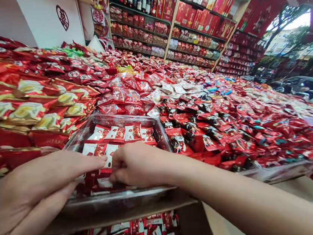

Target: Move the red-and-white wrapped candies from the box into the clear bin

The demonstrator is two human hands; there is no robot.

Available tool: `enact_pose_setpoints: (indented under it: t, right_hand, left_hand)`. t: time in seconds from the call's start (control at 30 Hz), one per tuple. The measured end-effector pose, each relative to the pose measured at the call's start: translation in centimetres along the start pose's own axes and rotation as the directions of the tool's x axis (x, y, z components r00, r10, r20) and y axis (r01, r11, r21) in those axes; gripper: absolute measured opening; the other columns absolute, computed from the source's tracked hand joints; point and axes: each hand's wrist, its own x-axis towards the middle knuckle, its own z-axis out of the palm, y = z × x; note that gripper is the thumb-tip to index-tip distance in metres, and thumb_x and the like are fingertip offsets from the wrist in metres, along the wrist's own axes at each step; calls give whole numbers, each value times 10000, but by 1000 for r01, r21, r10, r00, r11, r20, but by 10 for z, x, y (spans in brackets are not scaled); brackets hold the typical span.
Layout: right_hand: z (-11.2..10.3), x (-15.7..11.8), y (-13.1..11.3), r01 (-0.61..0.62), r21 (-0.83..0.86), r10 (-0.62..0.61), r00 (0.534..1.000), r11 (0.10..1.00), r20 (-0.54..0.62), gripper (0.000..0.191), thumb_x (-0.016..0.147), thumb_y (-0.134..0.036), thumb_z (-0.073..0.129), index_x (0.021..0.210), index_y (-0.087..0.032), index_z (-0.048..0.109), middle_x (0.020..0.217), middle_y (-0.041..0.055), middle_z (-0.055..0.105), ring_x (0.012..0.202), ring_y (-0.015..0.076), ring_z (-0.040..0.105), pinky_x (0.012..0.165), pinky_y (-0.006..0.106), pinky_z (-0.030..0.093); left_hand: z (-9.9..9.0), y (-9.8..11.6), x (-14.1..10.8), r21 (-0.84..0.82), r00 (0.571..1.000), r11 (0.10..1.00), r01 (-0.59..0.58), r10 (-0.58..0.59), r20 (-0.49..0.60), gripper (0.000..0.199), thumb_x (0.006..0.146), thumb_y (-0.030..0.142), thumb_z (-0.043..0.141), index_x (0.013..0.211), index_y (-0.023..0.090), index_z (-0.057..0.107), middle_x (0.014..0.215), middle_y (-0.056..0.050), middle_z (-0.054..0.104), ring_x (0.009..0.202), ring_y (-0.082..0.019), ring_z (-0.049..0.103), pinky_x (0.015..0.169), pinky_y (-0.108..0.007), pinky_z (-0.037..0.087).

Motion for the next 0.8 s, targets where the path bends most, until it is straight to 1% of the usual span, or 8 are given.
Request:
enact_pose_setpoints:
  t: [0.1,0.2,0.33,0.47,0.57,0.63,0.73,0.8]
  right_hand:
    - [-1,-3,-1,46,-5,-46,999,999,-9,147,720,-264,524,772,-140,582,647,-2,578,561,82,474,480,170,325]
    - [-1,-12,-4,72,-18,-73,995,997,-62,180,716,-271,529,817,-134,587,693,11,591,600,92,488,518,182,347]
    - [-1,-39,-9,55,-46,-65,967,997,-247,154,727,-235,508,826,-141,579,717,12,594,610,92,495,537,190,359]
    - [11,-84,-19,96,-133,-152,842,986,-517,115,763,-197,466,792,-143,564,747,24,581,677,102,495,619,215,375]
    - [39,-115,-27,186,-142,-234,757,972,-610,117,783,-179,440,822,-146,545,795,41,565,742,107,487,673,220,378]
    - [69,-126,-27,227,-105,-246,783,968,-571,126,789,-170,425,844,-154,538,806,39,560,764,104,483,686,211,381]
    - [121,-126,-14,225,-50,-228,905,973,-359,130,769,-157,433,823,-169,551,764,21,574,737,102,496,667,195,388]
    - [152,-117,2,169,-67,-180,957,983,-229,141,743,-161,453,811,-177,575,751,20,591,722,114,515,646,198,394]
  left_hand:
    - [-11,9,10,32,990,998,46,-50,131,381,770,139,310,1099,248,468,990,-12,593,891,-173,534,795,-286,408]
    - [-18,15,18,91,955,986,136,-155,254,341,761,136,308,993,237,537,885,-10,621,804,-176,560,731,-283,419]
    - [-22,22,26,115,928,975,190,-216,304,305,719,129,339,885,213,580,865,-22,628,772,-184,561,693,-277,411]
    - [-23,23,29,128,918,974,185,-218,332,303,689,122,354,848,207,597,862,-34,630,780,-188,550,690,-266,398]
    - [-22,21,28,143,917,978,150,-191,349,298,694,132,341,807,215,604,836,-21,637,755,-180,552,678,-253,394]
    - [-21,20,28,149,916,979,136,-182,358,294,700,140,335,781,222,606,822,-7,642,742,-174,554,678,-244,390]
    - [-21,22,29,163,915,978,129,-181,361,294,732,179,319,770,229,606,841,4,646,764,-174,553,696,-242,381]
    - [-20,24,30,172,912,977,122,-179,369,297,757,224,308,743,229,605,835,6,650,765,-177,553,697,-242,377]
